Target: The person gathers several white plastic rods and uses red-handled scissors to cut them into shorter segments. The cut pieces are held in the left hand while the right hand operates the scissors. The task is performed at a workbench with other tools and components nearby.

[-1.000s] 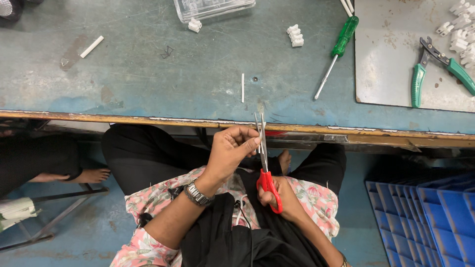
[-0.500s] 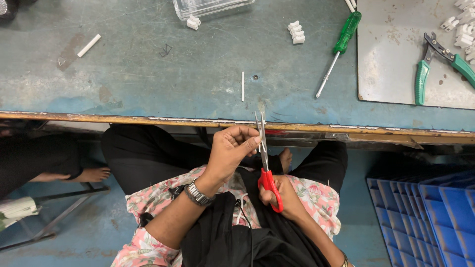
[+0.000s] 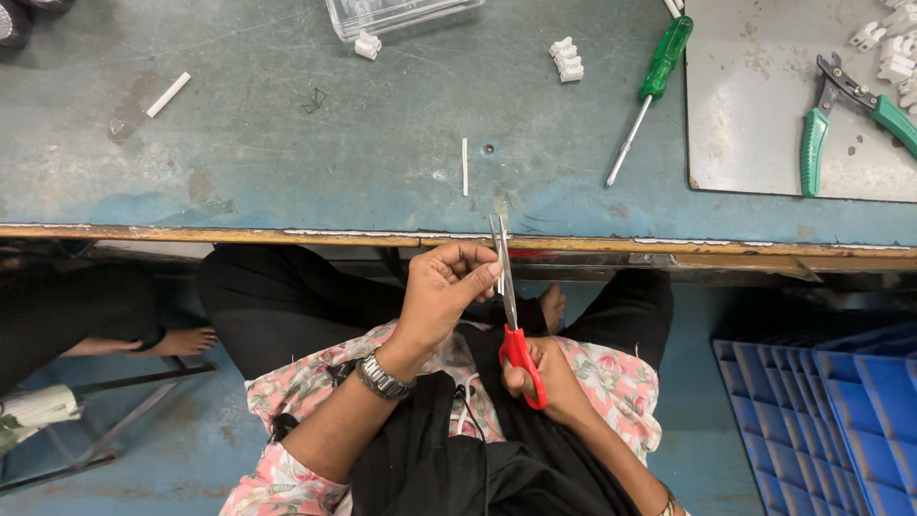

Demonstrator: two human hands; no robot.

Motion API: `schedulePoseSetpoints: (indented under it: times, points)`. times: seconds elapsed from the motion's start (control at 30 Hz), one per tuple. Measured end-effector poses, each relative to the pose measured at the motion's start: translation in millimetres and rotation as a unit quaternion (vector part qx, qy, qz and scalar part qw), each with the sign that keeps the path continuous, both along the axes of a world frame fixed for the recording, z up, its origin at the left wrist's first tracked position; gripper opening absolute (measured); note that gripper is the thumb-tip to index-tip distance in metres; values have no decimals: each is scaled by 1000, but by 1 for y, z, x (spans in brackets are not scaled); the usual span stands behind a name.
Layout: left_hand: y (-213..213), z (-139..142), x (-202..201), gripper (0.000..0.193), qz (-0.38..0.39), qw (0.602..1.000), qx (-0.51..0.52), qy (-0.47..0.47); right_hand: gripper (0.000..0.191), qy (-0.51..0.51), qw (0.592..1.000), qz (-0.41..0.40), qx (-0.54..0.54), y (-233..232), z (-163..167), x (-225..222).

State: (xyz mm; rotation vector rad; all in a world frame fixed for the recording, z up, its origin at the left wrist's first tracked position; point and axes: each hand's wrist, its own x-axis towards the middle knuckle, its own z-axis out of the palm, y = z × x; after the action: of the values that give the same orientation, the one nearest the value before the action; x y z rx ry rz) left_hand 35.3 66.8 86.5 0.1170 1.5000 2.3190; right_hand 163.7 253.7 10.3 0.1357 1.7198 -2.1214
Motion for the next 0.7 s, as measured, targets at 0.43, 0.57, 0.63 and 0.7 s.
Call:
schedulePoseSetpoints:
  times: [0.43,0.57,0.63,0.7]
  points:
    - [2,-6,6,20,-14,999,38,-11,77,18,999,24,-43,-8,33,-8]
    - [1,-3,8,20,-12,1000,12,-4,74,19,999,28,-39,-6,34,-8]
    - [1,-1,7,21,-13,1000,3,4,73,26,998,28,-42,-6,33,-10]
    - [0,1,7,21,-21,1000,3,-2,72,29,998,29,-43,-5,33,-10]
